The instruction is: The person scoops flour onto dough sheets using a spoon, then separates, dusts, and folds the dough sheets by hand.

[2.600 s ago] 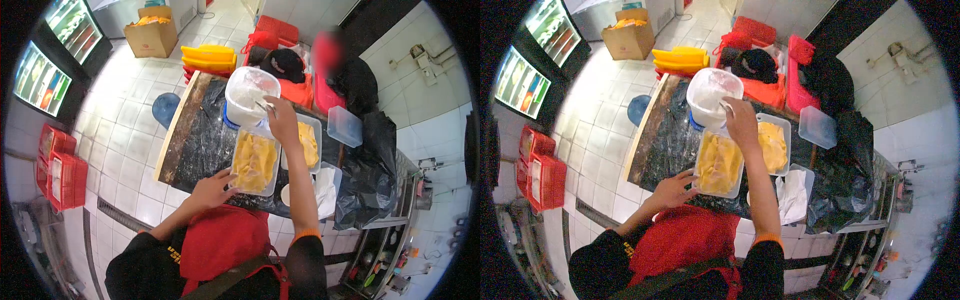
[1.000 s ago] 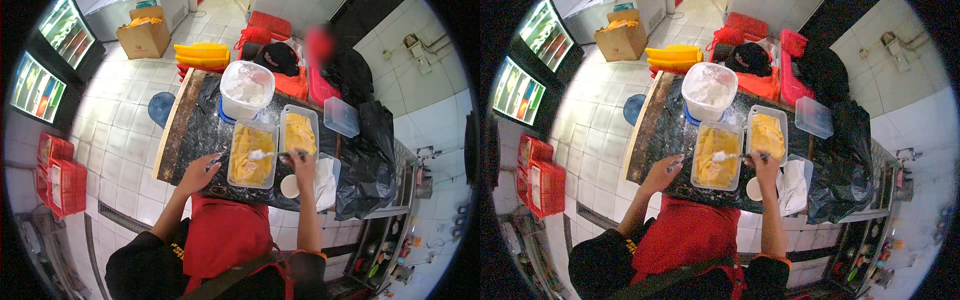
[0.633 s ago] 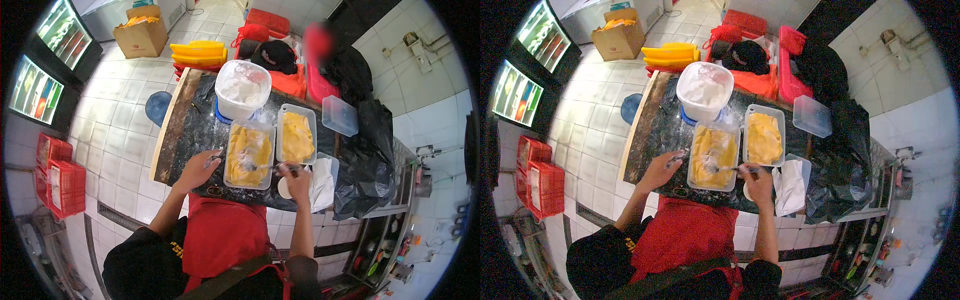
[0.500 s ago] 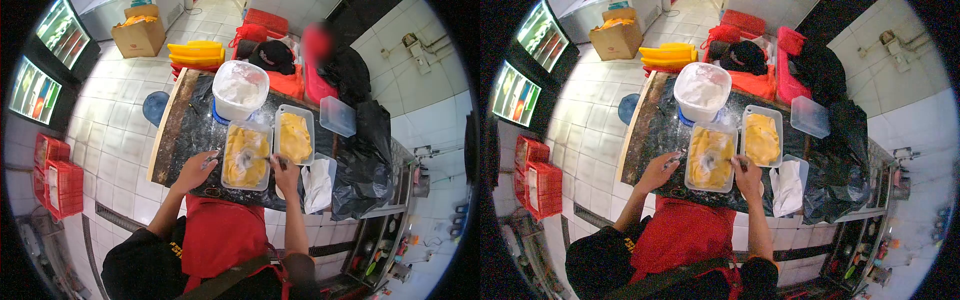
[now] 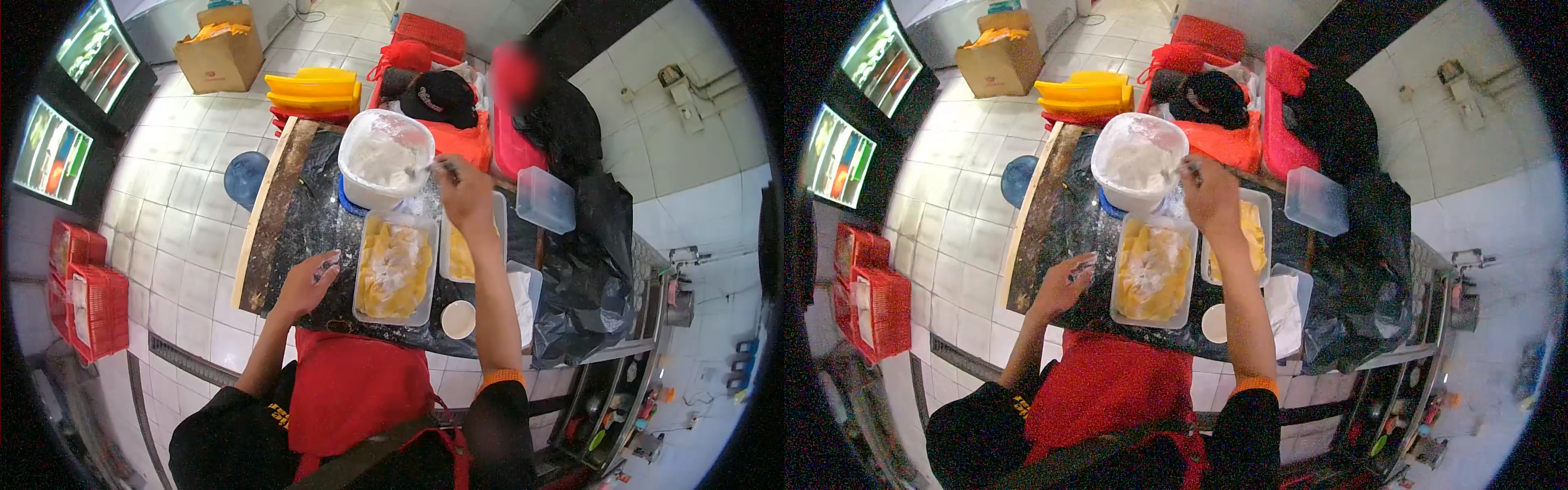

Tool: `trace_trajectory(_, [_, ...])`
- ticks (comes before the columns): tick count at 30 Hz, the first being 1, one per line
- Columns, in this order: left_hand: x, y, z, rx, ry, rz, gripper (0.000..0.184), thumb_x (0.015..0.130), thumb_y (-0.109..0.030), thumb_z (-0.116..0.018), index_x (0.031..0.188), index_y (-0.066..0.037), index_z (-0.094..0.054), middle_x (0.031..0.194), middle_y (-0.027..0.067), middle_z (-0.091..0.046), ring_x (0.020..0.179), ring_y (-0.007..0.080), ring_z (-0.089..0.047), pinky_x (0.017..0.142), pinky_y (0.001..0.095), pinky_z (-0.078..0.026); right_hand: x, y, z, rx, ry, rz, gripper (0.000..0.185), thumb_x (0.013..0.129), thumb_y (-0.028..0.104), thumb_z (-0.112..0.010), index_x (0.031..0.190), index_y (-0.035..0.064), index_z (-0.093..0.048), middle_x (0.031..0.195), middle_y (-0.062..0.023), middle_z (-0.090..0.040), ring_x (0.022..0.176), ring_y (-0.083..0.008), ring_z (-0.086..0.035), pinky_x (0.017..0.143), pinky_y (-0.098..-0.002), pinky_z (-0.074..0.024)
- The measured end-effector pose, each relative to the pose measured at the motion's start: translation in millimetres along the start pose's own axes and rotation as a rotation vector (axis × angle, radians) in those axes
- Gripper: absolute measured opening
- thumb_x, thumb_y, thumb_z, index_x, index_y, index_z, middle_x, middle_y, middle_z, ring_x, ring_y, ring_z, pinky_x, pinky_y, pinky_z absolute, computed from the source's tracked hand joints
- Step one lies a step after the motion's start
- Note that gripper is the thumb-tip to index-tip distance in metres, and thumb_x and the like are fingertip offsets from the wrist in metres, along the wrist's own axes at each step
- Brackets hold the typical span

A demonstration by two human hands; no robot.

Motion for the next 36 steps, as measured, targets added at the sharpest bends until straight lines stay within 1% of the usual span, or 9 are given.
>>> trace_trajectory(4, [2.2, 11.3, 5.7, -0.078, -0.032, 0.013, 0.036, 0.095, -0.018, -0.061, 0.128, -0.005, -0.06, 0.123, 0.0147, -0.066, 0.111, 0.0263, -0.065, 0.093, 0.0362, -0.052, 3.4, -2.1, -38.6, 0.061, 0.112, 0.001, 0.018, 0.091, 0.017, -0.063, 0.098, 0.0014, -0.068, 0.094, -0.02, -0.069, 0.085, -0.035, -0.068, 0.077, -0.0395, -0.0528])
trace_trajectory(9, [3.2, 26.6, 16.4, -0.067, -0.125, -0.012, 0.037, 0.094, -0.023, -0.062, 0.127, -0.006, -0.062, 0.116, 0.017, -0.069, 0.092, 0.0285, -0.069, 0.083, 0.0364, -0.053, -7.3, -74.9, 22.3, 0.483, -0.228, -0.457, 0.019, 0.094, 0.02, -0.065, 0.1, 0.0027, -0.068, 0.088, -0.0075, -0.071, 0.073, -0.0129, -0.066, 0.063, -0.0277, -0.0496])
trace_trajectory(12, [7.8, 31.9, 16.8, -0.067, -0.116, 0.005, 0.037, 0.095, -0.022, -0.061, 0.127, -0.005, -0.061, 0.116, 0.0172, -0.068, 0.094, 0.0293, -0.069, 0.083, 0.0363, -0.053, -32.6, -68.3, 59.0, 0.674, -0.305, -0.446, 0.015, 0.095, 0.017, -0.064, 0.1, 0.003, -0.068, 0.088, -0.0047, -0.07, 0.072, -0.0101, -0.065, 0.06, -0.0254, -0.0481])
trace_trajectory(18, [23.0, 11.1, 7.3, -0.045, -0.058, -0.042, 0.034, 0.096, -0.018, -0.059, 0.126, -0.003, -0.06, 0.121, 0.0157, -0.067, 0.111, 0.026, -0.066, 0.092, 0.0369, -0.052, -121.1, -83.4, -3.6, 0.344, 0.079, -0.54, 0.013, 0.094, 0.012, -0.066, 0.099, -0.0003, -0.067, 0.09, -0.0081, -0.07, 0.08, -0.0155, -0.068, 0.071, -0.0278, -0.054])
trace_trajectory(22, [26.0, -5.8, 2.3, -0.051, -0.045, -0.059, 0.033, 0.096, -0.019, -0.06, 0.126, -0.003, -0.061, 0.119, 0.0156, -0.068, 0.11, 0.0254, -0.066, 0.091, 0.0371, -0.052, -126.1, -66.7, 13.2, 0.243, 0.009, -0.44, 0.015, 0.094, 0.01, -0.065, 0.105, -0.0005, -0.066, 0.095, -0.0104, -0.071, 0.084, -0.0152, -0.069, 0.077, -0.0288, -0.0549])
trace_trajectory(24, [25.6, -3.6, -2.0, -0.032, -0.024, -0.036, 0.034, 0.096, -0.019, -0.061, 0.126, -0.003, -0.061, 0.12, 0.0166, -0.067, 0.109, 0.0277, -0.066, 0.089, 0.0372, -0.053, -107.5, -36.3, 66.9, 0.437, -0.33, -0.293, 0.022, 0.095, 0.008, -0.063, 0.115, 0.0019, -0.064, 0.099, -0.0103, -0.072, 0.086, -0.0143, -0.069, 0.081, -0.0281, -0.0546])
trace_trajectory(28, [26.5, -12.4, -9.2, 0.026, 0.016, -0.046, 0.034, 0.095, -0.018, -0.061, 0.126, -0.004, -0.061, 0.121, 0.0181, -0.066, 0.108, 0.03, -0.066, 0.087, 0.0359, -0.053, -34.7, 10.7, 76.9, 0.428, -0.157, -0.124, 0.028, 0.091, 0.007, -0.066, 0.118, 0.003, -0.061, 0.116, -0.008, -0.069, 0.105, -0.0197, -0.066, 0.086, -0.0319, -0.0552])
trace_trajectory(33, [17.6, -1.3, 2.6, -0.099, -0.049, -0.072, 0.033, 0.096, -0.015, -0.06, 0.126, -0.002, -0.061, 0.118, 0.0178, -0.068, 0.105, 0.0259, -0.067, 0.087, 0.0336, -0.053, -40.7, -72.9, 56.5, -0.171, 0.139, -0.184, 0.033, 0.086, 0.011, -0.067, 0.118, 0.0054, -0.06, 0.115, -0.0199, -0.065, 0.103, -0.0371, -0.064, 0.084, -0.0467, -0.0532])
trace_trajectory(36, [8.5, 11.0, 15.4, -0.123, -0.116, 0.0, 0.033, 0.096, -0.016, -0.059, 0.126, 0.0, -0.061, 0.115, 0.016, -0.07, 0.099, 0.0214, -0.068, 0.086, 0.0323, -0.053, -105.8, -171.6, 40.3, -0.421, 0.305, -0.446, 0.034, 0.087, 0.015, -0.067, 0.119, 0.0054, -0.061, 0.112, -0.0187, -0.066, 0.101, -0.0367, -0.064, 0.087, -0.045, -0.0503])
Point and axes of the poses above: each hand's wrist, its own x-axis towards the middle knuckle, its own z-axis out of the back of the hand, y = z × x, the point moved 9 cm from there along x, towards the middle knuckle
